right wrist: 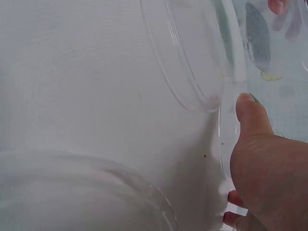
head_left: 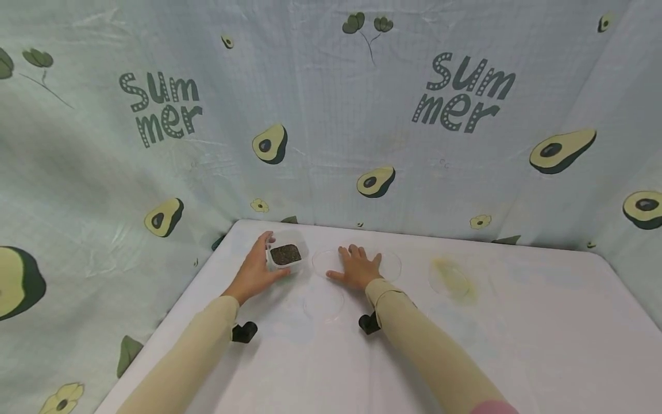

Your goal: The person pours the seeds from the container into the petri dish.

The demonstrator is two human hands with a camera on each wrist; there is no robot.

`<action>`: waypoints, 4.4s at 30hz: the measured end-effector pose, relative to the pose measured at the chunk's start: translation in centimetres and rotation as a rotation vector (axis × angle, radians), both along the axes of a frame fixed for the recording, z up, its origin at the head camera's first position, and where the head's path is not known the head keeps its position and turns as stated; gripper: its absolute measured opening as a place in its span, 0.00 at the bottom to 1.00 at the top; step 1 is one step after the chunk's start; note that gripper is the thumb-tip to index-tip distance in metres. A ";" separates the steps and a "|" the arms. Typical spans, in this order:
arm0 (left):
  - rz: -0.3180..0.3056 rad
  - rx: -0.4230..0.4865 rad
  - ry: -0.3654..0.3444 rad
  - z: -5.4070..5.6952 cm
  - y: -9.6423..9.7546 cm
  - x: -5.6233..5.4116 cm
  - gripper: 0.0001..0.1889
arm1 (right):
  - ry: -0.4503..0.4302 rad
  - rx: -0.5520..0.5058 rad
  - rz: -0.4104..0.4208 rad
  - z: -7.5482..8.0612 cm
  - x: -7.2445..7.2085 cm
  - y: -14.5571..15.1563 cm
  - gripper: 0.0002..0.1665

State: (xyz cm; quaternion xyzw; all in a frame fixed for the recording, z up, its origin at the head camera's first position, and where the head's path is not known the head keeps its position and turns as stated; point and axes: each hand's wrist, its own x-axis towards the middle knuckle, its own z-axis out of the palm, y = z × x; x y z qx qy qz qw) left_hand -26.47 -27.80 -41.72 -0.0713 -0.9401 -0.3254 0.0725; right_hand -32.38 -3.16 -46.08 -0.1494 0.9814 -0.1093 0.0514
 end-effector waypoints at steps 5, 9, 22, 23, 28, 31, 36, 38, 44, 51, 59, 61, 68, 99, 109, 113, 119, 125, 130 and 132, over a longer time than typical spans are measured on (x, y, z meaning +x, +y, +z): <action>-0.006 -0.019 0.034 0.2 0.2 -0.4 0.51 | 0.010 -0.003 0.008 0.3 0.0 0.1 0.49; -0.011 -0.038 0.035 0.1 0.5 -0.6 0.52 | 0.001 -0.006 0.011 0.4 0.3 0.2 0.49; -0.038 -0.060 0.054 0.1 1.3 -1.4 0.53 | 0.010 -0.008 0.002 -0.1 0.1 0.3 0.49; -0.040 -0.061 0.054 0.1 1.3 -1.4 0.53 | 0.011 -0.005 0.002 -0.1 0.1 0.3 0.49; -0.051 -0.074 0.068 0.2 1.5 -1.5 0.52 | 0.020 0.001 0.002 -0.1 0.0 0.4 0.49; -0.051 -0.085 0.078 0.3 1.7 -1.6 0.51 | 0.020 0.004 0.004 0.0 0.1 0.5 0.49; -0.052 -0.107 0.096 0.3 1.9 -1.7 0.51 | 0.017 0.010 0.007 0.1 0.1 0.4 0.49; -0.055 -0.120 0.110 0.4 2.0 -1.8 0.51 | 0.021 0.014 0.009 0.1 0.0 0.4 0.49; -0.059 -0.143 0.117 0.3 2.4 -2.0 0.51 | 0.021 0.020 0.011 -0.1 -0.1 0.5 0.49; -0.054 -0.164 0.116 0.2 2.8 -2.2 0.51 | 0.014 0.024 0.018 0.3 0.3 0.5 0.49; -0.053 -0.191 0.135 0.2 3.1 -2.4 0.51 | 0.014 0.014 0.023 0.6 0.6 0.6 0.48; -0.053 -0.192 0.136 0.2 3.1 -2.5 0.51 | 0.019 0.022 0.027 0.6 0.5 0.6 0.48; -0.043 -0.212 0.139 0.3 3.3 -2.6 0.50 | 0.031 0.036 0.038 0.8 0.7 0.7 0.47; -0.088 -0.320 0.240 1.1 4.7 -3.2 0.49 | 0.019 0.038 0.029 0.7 0.6 0.8 0.48; -0.115 -0.365 0.269 1.1 5.1 -3.5 0.48 | 0.008 0.044 0.020 0.4 0.2 0.7 0.48; -0.125 -0.393 0.296 1.0 5.2 -3.7 0.48 | 0.009 0.051 0.016 0.2 0.0 0.7 0.48; -0.129 -0.437 0.295 1.0 5.6 -3.8 0.48 | 0.011 0.045 0.025 0.4 0.3 0.8 0.48; -0.136 -0.465 0.295 1.0 5.9 -3.9 0.48 | 0.016 0.050 0.028 0.2 0.0 0.8 0.49; -0.139 -0.469 0.273 1.0 6.3 -3.9 0.48 | 0.015 0.049 0.023 -0.2 -0.2 0.8 0.49; -0.137 -0.471 0.267 1.0 6.5 -3.9 0.47 | 0.021 0.043 0.023 -0.2 -0.2 0.8 0.49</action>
